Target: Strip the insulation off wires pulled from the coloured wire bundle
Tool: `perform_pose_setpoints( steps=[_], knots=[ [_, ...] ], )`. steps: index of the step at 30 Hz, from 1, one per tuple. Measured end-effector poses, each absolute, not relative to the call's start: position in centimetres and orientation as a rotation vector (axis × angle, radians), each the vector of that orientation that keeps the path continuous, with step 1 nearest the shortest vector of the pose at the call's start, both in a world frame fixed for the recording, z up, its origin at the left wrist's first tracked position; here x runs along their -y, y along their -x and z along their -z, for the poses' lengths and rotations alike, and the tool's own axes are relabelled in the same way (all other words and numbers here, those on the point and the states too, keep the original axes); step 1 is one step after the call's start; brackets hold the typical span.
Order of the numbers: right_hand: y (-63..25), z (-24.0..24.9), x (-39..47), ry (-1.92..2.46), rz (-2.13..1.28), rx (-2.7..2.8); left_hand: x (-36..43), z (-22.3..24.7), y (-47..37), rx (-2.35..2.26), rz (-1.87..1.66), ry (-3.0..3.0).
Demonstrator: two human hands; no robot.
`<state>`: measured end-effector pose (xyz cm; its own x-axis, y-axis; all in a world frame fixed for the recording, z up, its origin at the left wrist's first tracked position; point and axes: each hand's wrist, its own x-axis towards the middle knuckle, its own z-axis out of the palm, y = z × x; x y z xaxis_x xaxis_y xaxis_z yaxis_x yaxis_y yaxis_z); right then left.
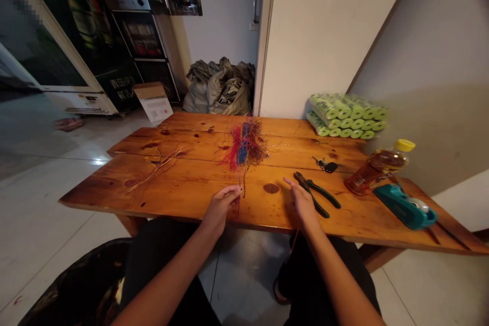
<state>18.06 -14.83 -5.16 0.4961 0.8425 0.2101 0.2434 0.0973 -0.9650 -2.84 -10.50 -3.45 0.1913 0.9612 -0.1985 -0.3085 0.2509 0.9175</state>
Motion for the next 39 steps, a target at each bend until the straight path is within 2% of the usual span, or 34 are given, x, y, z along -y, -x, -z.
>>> perform_pose_setpoints(
  steps=[6, 12, 16, 22, 28, 39],
  knots=[
    [-16.5, 5.4, 14.9, 1.503, -0.594, 1.074, 10.1, 3.9, 1.2, -0.830, -0.980, -0.797],
    [-15.0, 6.6, 14.7, 1.517, -0.813, 1.258, 10.9, 4.5, 1.3, -0.783, -0.950, -0.836],
    [-14.3, 7.3, 14.8, 1.579, -0.824, 1.421, 11.1, 4.4, 1.8, -0.736, -0.964, -0.831],
    [-12.7, 5.4, 15.6, 1.462, -0.902, 1.588, 11.1, 5.0, 2.1, -0.782, -0.830, -0.772],
    [-12.2, 4.5, 15.5, 1.299, -1.167, 1.390, 11.1, 5.1, 2.1, -0.786, -0.814, -0.785],
    [-11.6, 5.1, 15.5, 1.168, -1.435, 0.961, 11.3, 5.3, 2.2, -0.726, -0.865, -0.824]
  ],
)
